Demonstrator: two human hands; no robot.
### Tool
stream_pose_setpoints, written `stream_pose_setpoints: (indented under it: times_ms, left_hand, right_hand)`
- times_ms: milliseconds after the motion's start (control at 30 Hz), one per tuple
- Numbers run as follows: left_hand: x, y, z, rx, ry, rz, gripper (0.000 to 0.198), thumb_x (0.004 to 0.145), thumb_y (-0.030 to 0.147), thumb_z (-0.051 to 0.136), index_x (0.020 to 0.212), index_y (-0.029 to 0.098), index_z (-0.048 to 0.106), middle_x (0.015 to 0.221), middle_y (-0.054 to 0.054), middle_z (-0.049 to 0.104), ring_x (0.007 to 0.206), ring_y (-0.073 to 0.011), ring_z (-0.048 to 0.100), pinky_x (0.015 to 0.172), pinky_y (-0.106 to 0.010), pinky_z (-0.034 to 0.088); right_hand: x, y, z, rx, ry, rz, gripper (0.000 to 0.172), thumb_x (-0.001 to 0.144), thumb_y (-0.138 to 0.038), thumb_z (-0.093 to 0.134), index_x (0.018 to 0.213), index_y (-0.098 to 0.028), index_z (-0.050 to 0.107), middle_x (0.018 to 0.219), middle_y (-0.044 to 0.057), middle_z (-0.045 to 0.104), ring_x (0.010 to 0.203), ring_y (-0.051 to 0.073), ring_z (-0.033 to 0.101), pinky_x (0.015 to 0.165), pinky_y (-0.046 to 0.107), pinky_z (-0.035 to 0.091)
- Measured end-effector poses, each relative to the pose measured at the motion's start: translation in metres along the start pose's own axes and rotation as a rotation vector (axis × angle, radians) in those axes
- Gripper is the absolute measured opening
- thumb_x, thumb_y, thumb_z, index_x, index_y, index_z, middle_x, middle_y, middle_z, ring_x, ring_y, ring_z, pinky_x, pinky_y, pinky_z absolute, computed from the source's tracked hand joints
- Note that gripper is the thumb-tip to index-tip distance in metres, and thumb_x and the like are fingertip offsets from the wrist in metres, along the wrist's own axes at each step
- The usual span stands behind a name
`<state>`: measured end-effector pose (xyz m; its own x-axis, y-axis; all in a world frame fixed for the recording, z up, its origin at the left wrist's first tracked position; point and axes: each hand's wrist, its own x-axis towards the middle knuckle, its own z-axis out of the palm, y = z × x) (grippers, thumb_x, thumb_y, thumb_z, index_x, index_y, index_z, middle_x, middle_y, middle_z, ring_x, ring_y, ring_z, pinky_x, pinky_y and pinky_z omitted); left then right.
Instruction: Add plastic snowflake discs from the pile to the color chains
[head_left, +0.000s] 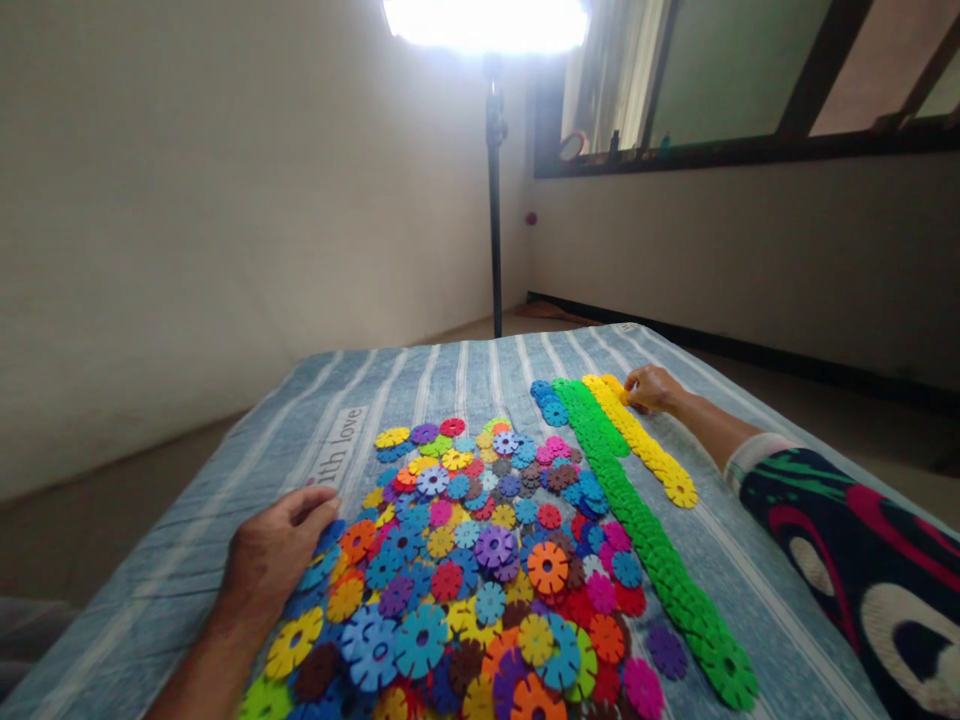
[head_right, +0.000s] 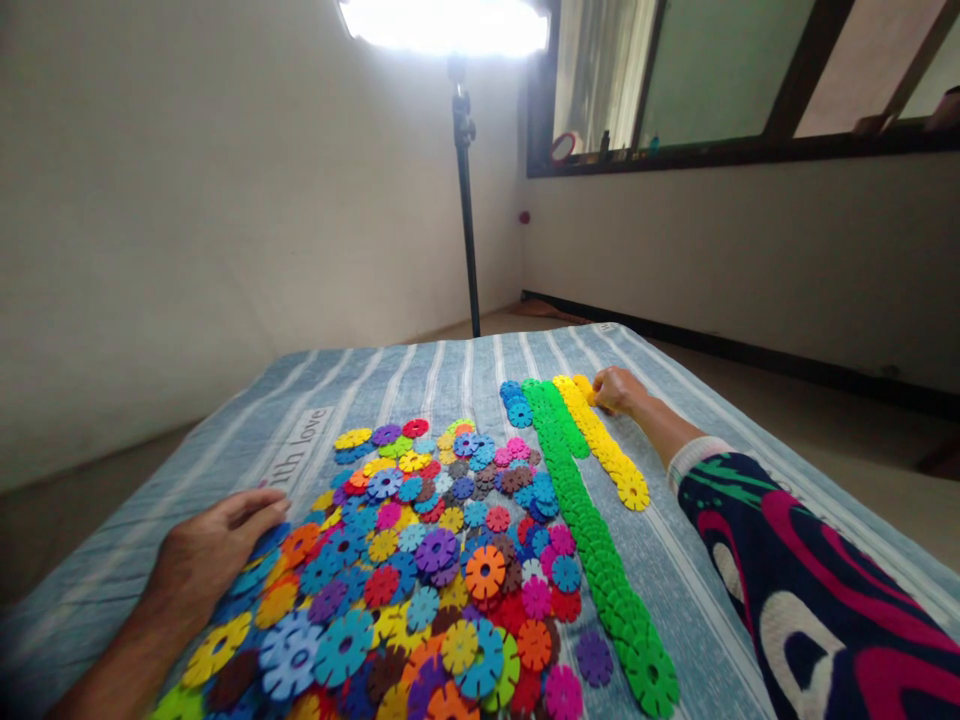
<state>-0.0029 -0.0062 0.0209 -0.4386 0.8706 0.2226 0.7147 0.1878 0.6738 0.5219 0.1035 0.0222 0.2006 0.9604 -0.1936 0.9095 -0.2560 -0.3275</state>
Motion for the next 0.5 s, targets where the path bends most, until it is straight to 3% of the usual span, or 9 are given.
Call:
stream_pose_setpoints:
  times_ms: [233, 500]
  left_hand:
    - [0.0009, -0.0013, 0.0, -0.001, 0.004, 0.003, 0.027, 0.051, 0.043, 0.06, 0.068, 0.025, 0.071, 0.076, 0.0, 0.076, 0.081, -0.0266, 0.07, 0.074, -0.032, 0.054]
    - [0.0015, -0.0064, 0.0019, 0.031, 0.04, 0.096, 0.028, 0.052, 0.045, 0.058, 0.067, 0.024, 0.071, 0.075, 0.0, 0.077, 0.076, -0.0254, 0.071, 0.069, -0.03, 0.056]
  right_hand:
    - [-0.0021, -0.0009, 0.001, 0.0, 0.038, 0.015, 0.033, 0.094, -0.034, 0.059, 0.123, -0.017, 0.057, 0.122, 0.009, 0.059, 0.101, 0.022, 0.062, 0.084, 0.043, 0.053]
    - [-0.0002, 0.0037, 0.0022, 0.009, -0.067, 0.072, 0.031, 0.094, -0.033, 0.059, 0.12, -0.017, 0.058, 0.119, 0.008, 0.06, 0.098, 0.021, 0.063, 0.082, 0.04, 0.054]
